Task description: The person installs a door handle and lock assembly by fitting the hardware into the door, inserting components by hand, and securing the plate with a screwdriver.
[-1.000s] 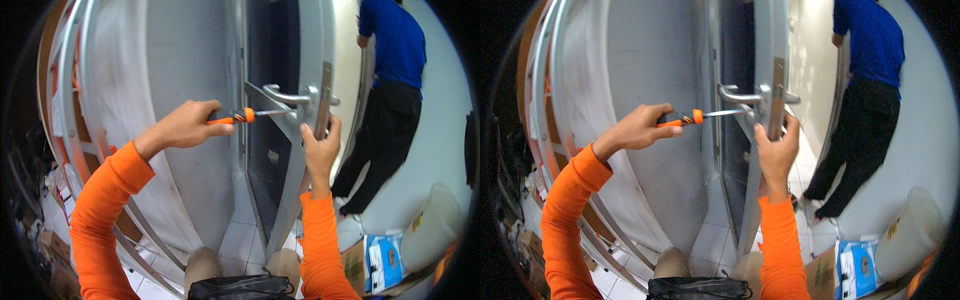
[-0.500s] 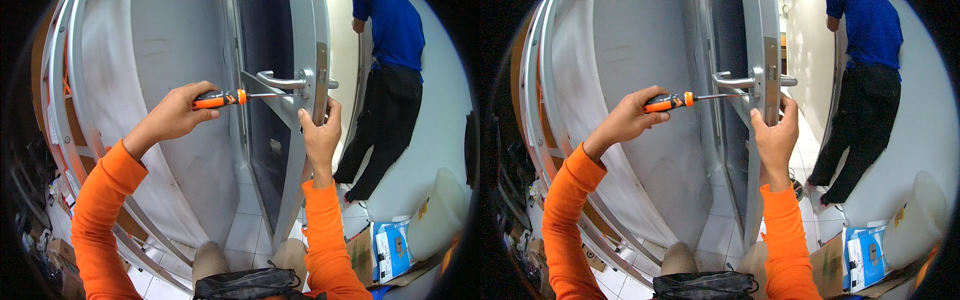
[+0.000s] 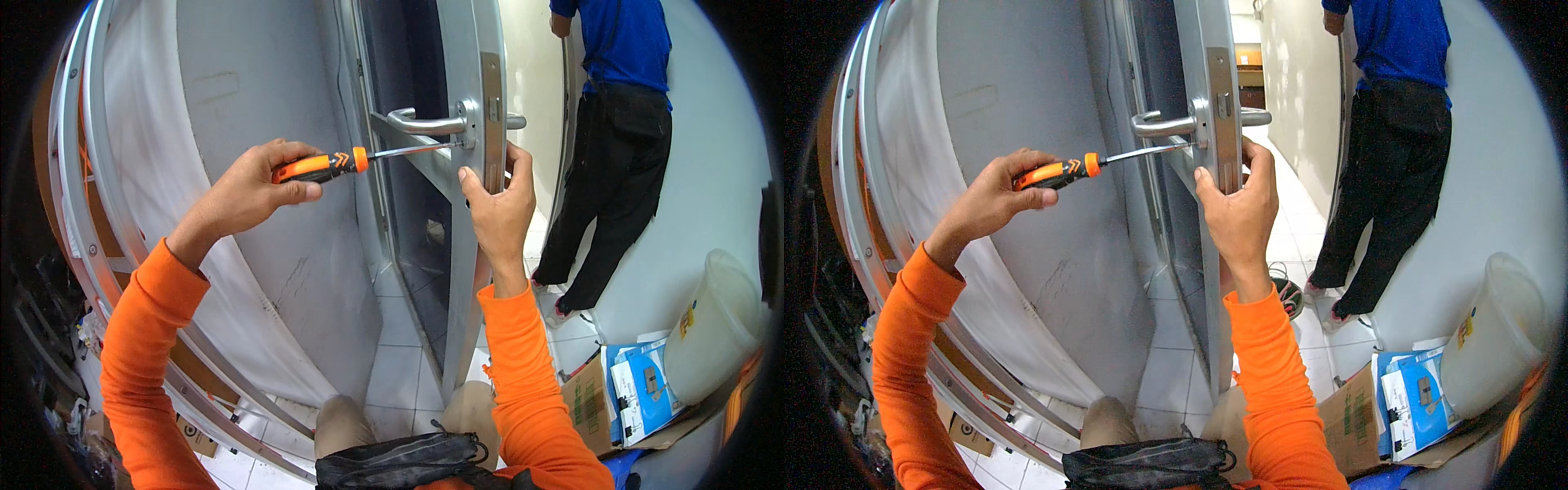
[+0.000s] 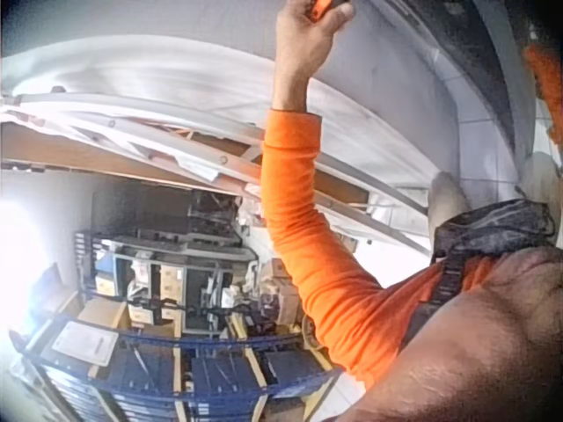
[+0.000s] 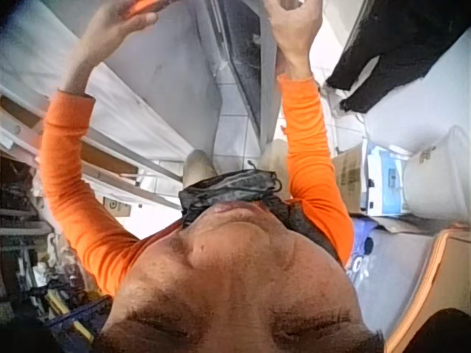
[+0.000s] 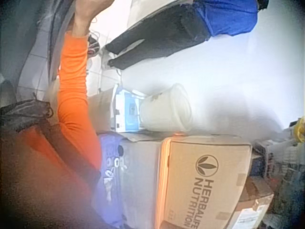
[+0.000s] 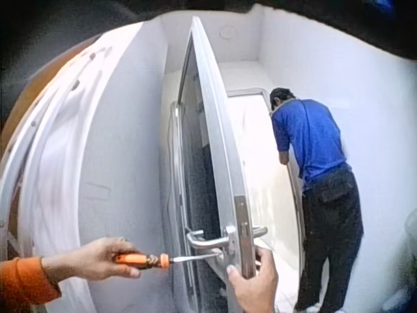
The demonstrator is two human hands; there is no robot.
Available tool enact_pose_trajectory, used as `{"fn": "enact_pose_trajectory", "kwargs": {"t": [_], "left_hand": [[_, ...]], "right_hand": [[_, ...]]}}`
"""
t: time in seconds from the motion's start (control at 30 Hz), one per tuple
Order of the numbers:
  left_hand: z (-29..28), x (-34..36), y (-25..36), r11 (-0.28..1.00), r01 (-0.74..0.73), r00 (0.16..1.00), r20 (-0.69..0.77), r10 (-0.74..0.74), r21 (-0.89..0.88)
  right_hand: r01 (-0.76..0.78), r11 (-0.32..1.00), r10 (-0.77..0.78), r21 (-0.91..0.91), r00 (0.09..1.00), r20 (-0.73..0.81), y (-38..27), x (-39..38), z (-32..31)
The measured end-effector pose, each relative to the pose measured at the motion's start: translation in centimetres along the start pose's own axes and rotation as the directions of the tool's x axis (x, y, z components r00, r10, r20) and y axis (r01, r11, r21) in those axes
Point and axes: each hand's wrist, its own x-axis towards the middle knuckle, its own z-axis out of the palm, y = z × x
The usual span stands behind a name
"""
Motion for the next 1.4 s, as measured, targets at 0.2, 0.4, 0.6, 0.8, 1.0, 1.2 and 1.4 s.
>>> {"fn": "enact_pose_trajectory", "kwargs": {"t": [0.2,0.4,0.6,0.8,1.0,1.2,1.4], "left_hand": [[0.2,-0.3,1.6,0.991,-0.007,0.998,-0.062,-0.001,-0.132],[0.3,-0.6,-0.7,0.975,-0.099,0.994,-0.075,0.085,-0.201],[1.0,-0.4,0.2,0.929,0.138,0.99,0.027,-0.137,-0.344],[0.5,-0.8,1.3,0.939,0.1,0.99,0.13,-0.06,-0.329],[0.5,-1.2,-0.4,0.984,-0.091,0.992,-0.096,0.077,-0.155],[0.7,-1.0,0.9,0.892,0.248,0.965,0.174,-0.194,-0.379],[0.0,-0.4,-1.1,0.918,0.011,0.994,0.102,0.032,-0.397]], "right_hand": [[-0.058,0.998,0.057,0.022,0.998,0.025,-0.4,-0.1,-0.1],[-0.018,1.0,0.018,0.007,1.0,0.01,0.3,0.1,0.1],[-0.036,0.999,0.036,0.011,0.999,0.02,0.1,0.0,0.0],[-0.053,0.998,0.053,0.045,0.999,0.01,0.3,0.1,-0.3],[-0.014,0.998,0.013,0.068,1.0,0.013,-0.2,0.1,0.0],[-0.022,0.999,0.021,0.047,1.0,0.018,0.1,0.1,-0.4],[0.0,1.0,0.0,0.011,1.0,0.015,0.3,0.1,-0.2]]}}
